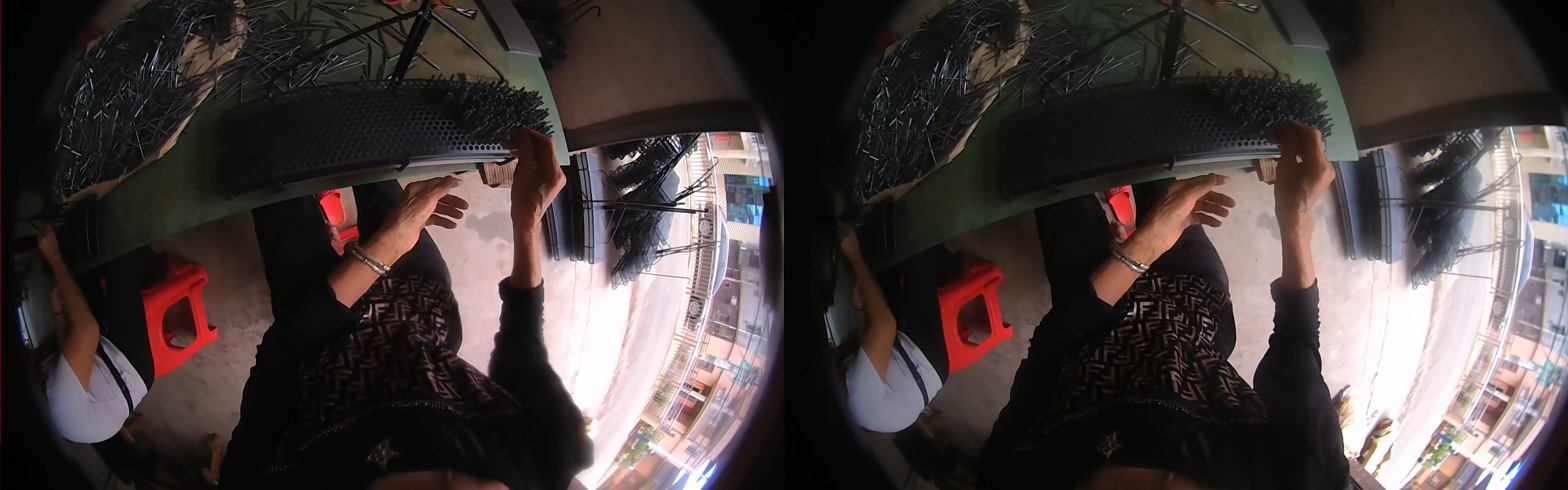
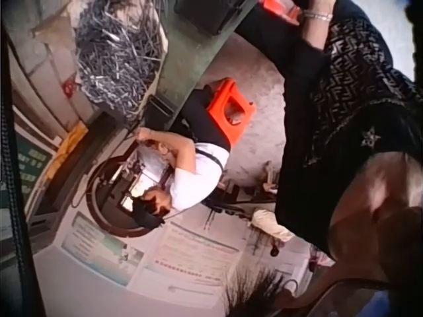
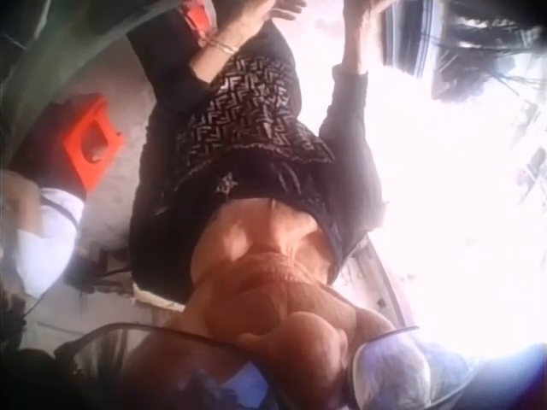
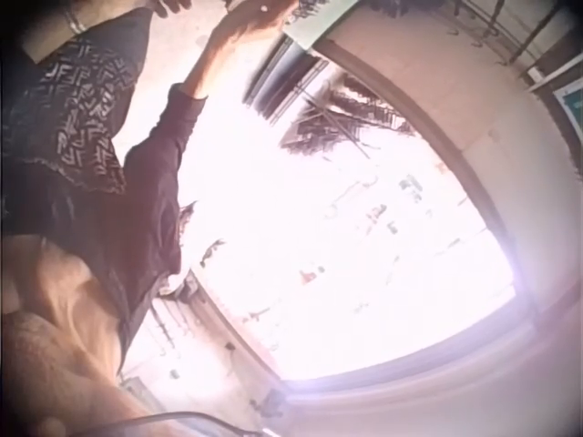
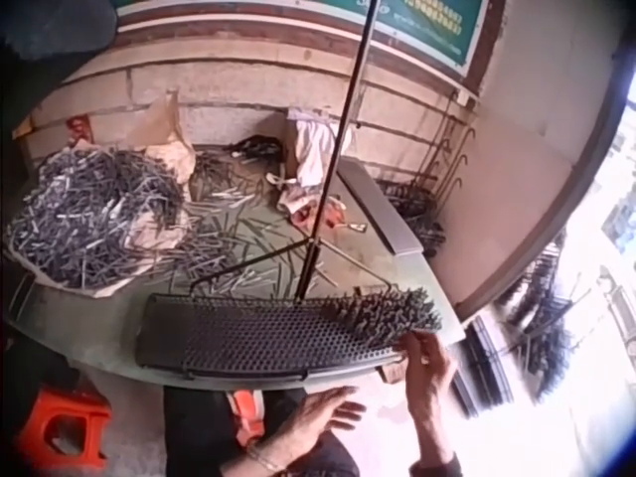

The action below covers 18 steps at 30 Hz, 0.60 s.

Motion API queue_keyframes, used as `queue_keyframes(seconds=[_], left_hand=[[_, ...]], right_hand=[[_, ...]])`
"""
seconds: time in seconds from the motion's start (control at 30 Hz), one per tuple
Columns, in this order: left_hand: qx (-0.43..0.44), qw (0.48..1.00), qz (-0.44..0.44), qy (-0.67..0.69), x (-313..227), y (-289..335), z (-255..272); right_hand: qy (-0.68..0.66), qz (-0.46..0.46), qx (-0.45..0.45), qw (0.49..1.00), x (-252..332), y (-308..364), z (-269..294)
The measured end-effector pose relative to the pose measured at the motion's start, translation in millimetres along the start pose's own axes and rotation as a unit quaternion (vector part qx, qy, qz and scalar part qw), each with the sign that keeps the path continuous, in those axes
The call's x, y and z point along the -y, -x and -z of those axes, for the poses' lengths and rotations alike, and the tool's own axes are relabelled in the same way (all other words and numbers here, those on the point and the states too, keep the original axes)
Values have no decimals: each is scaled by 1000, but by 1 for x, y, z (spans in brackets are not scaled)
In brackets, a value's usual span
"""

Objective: Bundling thin metal rods together on a workbench for fabrication.

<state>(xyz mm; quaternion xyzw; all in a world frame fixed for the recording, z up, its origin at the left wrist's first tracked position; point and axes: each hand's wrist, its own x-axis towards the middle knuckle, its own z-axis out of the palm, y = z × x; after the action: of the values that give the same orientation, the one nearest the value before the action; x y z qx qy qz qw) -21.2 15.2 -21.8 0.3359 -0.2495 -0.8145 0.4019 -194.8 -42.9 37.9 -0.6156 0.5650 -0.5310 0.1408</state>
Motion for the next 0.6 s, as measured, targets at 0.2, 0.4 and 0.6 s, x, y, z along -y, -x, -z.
queue_keyframes(seconds=[0.2,0.4,0.6], left_hand=[[6,1000,-2,-16,-8,6,-2],[-12,998,-38,-39,-12,17,2],[-53,993,-70,-75,-25,32,16]], right_hand=[[54,-6,11,998,3,2,-7],[59,-19,21,998,1,1,-4],[56,-49,41,996,1,-1,-7]])
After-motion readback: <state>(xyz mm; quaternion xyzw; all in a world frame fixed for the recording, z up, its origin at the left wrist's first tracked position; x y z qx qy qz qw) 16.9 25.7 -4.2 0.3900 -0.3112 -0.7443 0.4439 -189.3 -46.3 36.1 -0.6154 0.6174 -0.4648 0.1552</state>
